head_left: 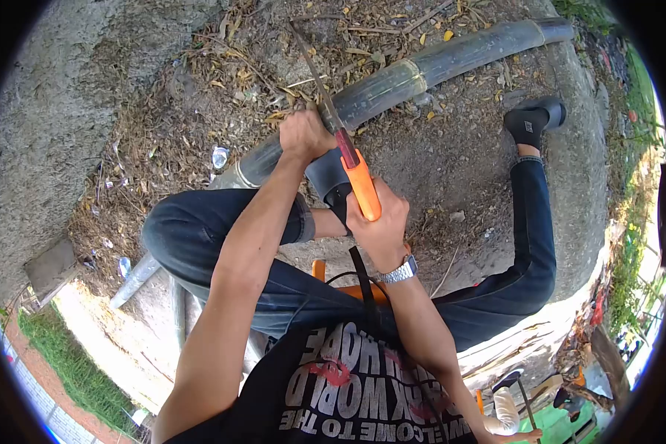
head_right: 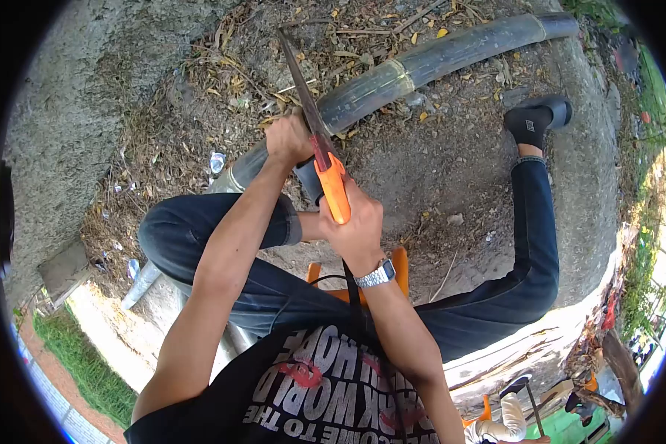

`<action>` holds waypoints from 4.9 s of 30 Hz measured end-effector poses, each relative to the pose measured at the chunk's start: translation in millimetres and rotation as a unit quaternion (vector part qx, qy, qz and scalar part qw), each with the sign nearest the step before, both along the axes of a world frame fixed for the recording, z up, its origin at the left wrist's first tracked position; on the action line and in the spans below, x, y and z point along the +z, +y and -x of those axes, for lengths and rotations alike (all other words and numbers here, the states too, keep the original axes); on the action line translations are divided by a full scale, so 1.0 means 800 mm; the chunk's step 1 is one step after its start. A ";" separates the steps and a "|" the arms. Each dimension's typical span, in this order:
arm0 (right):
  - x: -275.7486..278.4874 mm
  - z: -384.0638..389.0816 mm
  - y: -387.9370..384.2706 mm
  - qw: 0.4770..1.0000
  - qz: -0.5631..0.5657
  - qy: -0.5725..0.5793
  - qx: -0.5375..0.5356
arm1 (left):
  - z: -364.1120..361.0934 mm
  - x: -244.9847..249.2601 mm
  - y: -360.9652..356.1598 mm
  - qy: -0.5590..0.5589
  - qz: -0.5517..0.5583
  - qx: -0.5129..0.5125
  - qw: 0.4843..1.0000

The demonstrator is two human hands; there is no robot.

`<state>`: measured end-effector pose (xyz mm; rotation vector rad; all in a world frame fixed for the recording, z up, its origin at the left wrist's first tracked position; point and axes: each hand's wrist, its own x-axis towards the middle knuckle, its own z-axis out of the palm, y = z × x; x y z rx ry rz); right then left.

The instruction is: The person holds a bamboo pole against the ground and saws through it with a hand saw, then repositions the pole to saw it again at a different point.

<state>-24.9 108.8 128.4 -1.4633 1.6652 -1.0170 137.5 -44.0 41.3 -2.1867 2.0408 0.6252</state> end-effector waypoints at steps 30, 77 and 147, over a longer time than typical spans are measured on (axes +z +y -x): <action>0.056 0.021 0.054 0.997 -0.062 0.047 0.026 | 0.002 -0.024 0.024 -0.017 0.075 -0.026 0.997; 0.024 0.121 0.127 0.999 -0.033 0.015 0.000 | -0.043 0.031 0.001 -0.002 -0.098 -0.029 0.995; -0.015 0.064 0.136 0.999 -0.018 0.033 -0.001 | -0.061 0.020 -0.003 0.037 -0.111 -0.035 0.992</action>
